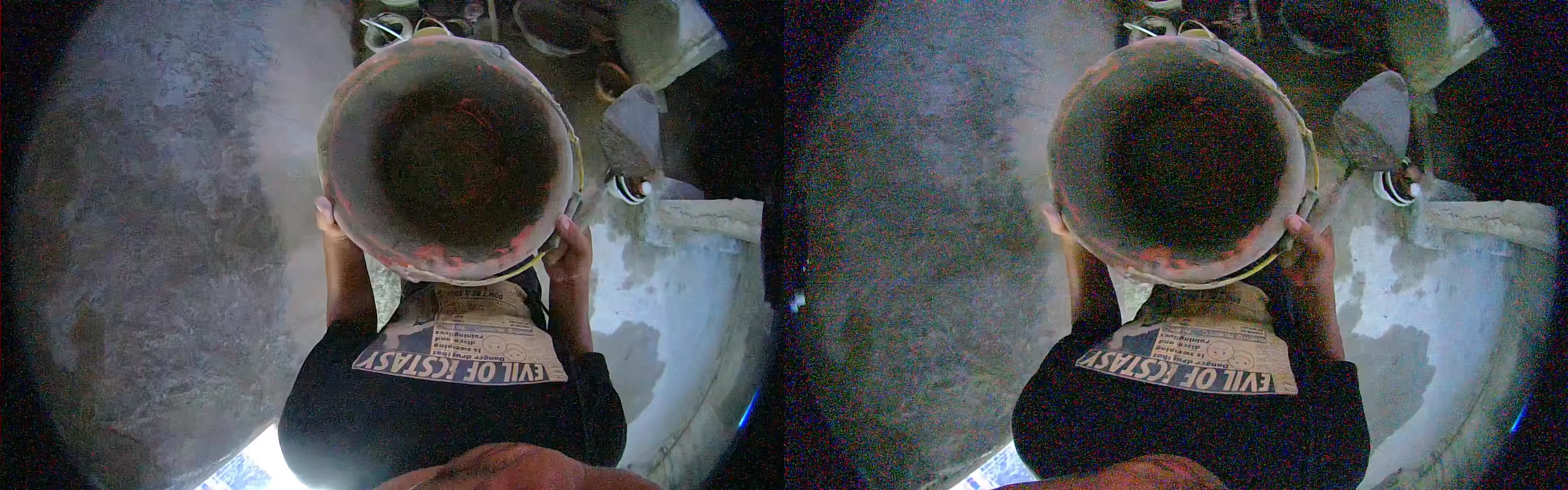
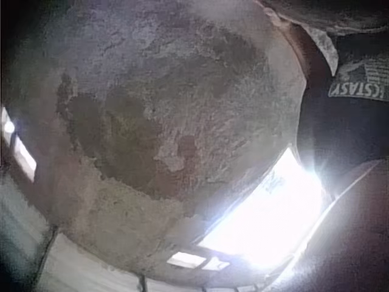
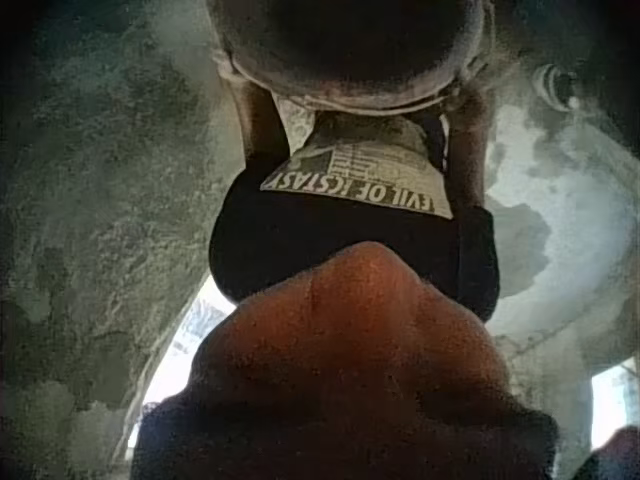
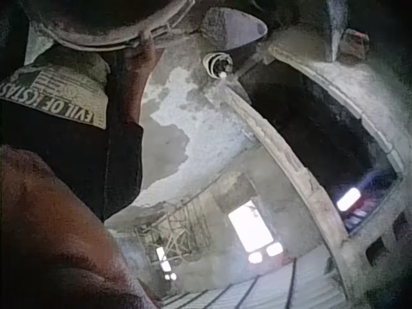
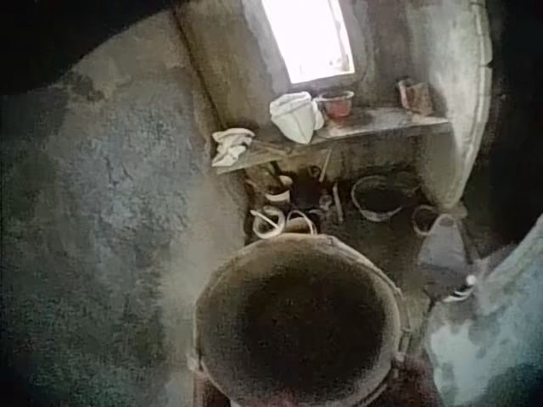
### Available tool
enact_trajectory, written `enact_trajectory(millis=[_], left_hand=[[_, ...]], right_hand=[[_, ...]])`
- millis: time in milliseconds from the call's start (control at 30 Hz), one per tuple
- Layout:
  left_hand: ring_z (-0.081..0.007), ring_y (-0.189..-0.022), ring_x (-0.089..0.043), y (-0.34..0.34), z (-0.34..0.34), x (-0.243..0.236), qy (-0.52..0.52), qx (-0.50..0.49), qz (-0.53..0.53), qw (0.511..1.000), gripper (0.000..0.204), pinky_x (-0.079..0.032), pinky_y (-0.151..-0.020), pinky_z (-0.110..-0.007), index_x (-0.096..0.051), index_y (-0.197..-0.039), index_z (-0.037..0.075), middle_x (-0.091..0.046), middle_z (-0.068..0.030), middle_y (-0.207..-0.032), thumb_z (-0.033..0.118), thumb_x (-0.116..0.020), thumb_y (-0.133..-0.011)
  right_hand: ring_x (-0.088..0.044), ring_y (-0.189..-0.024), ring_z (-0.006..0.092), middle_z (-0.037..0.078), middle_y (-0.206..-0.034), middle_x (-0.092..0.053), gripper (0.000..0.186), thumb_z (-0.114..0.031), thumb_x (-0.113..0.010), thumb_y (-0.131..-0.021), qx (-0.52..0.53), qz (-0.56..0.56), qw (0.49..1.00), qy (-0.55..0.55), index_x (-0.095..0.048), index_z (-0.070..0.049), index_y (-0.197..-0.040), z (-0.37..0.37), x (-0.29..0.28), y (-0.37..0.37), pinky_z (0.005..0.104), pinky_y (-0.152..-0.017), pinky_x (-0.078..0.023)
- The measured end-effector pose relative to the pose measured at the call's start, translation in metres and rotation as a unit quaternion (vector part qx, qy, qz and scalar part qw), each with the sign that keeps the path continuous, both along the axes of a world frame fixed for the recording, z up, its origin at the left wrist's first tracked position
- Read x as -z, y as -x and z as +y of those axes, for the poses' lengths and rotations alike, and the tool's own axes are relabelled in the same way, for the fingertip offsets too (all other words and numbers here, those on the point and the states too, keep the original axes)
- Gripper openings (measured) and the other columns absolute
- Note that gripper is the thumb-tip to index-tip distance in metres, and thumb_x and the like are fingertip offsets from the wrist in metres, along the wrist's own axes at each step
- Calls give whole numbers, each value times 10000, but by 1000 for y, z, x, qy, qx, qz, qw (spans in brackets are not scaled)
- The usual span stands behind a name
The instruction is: Plastering a concrete wall using a trowel and plaster from a bucket.
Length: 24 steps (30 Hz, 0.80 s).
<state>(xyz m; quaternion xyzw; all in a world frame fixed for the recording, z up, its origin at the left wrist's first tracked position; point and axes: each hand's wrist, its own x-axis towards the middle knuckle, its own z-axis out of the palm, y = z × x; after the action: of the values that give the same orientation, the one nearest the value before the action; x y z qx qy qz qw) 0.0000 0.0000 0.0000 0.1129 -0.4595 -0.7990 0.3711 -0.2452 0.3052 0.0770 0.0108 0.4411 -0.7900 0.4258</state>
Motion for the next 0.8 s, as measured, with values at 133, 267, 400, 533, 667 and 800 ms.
enact_trajectory(millis=[133,267,400,533,667,800], left_hand=[[-282,-1165,-430,21,51,-52,-49,-52,-84,994,720,-327,-999,-383,-361,-1317,11,-454,-151,-1260,436,-575,-776],[-258,-1069,-495,15,45,-66,-117,-24,-149,982,568,-394,-923,-376,-478,-1186,-29,-518,-144,-1162,222,-580,-687],[-250,-1021,-517,1,69,-87,-123,-105,-206,965,485,-400,-912,-365,-541,-1060,-30,-548,-145,-1110,138,-557,-605],[-256,-1020,-517,25,104,-129,17,-208,-134,969,476,-378,-934,-371,-555,-995,-32,-558,-159,-1095,109,-578,-541],[-293,-1073,-498,38,134,-188,70,-202,-79,974,654,-350,-963,-402,-509,-1122,-64,-541,-170,-1142,92,-593,-492],[-317,-1103,-478,46,165,-227,78,-257,-63,961,748,-353,-960,-414,-469,-1190,-66,-531,-172,-1161,95,-614,-474]], right_hand=[[-640,-770,303,181,-904,-628,450,-215,-560,-808,55,16,998,9,-465,96,-1119,10,-27,8,368,-725,-541],[-632,-741,234,132,-912,-607,397,-135,-638,-779,30,-62,997,41,-486,16,-1113,1,9,5,353,-631,-544],[-632,-722,197,112,-946,-612,357,-138,-632,-803,-5,31,999,-28,-503,15,-1099,-5,-15,4,305,-585,-540],[-626,-679,185,115,-982,-606,378,-170,-624,-822,-38,37,997,-56,-495,4,-1132,12,-35,21,290,-551,-528],[-585,-875,177,101,-1053,-574,470,-230,-610,-841,-165,152,958,-177,-448,-20,-1229,32,-61,47,290,-634,-525],[-550,-926,146,107,-1128,-564,524,-194,-689,-790,-169,486,782,-353,-474,-56,-1247,66,-74,93,290,-718,-489]])
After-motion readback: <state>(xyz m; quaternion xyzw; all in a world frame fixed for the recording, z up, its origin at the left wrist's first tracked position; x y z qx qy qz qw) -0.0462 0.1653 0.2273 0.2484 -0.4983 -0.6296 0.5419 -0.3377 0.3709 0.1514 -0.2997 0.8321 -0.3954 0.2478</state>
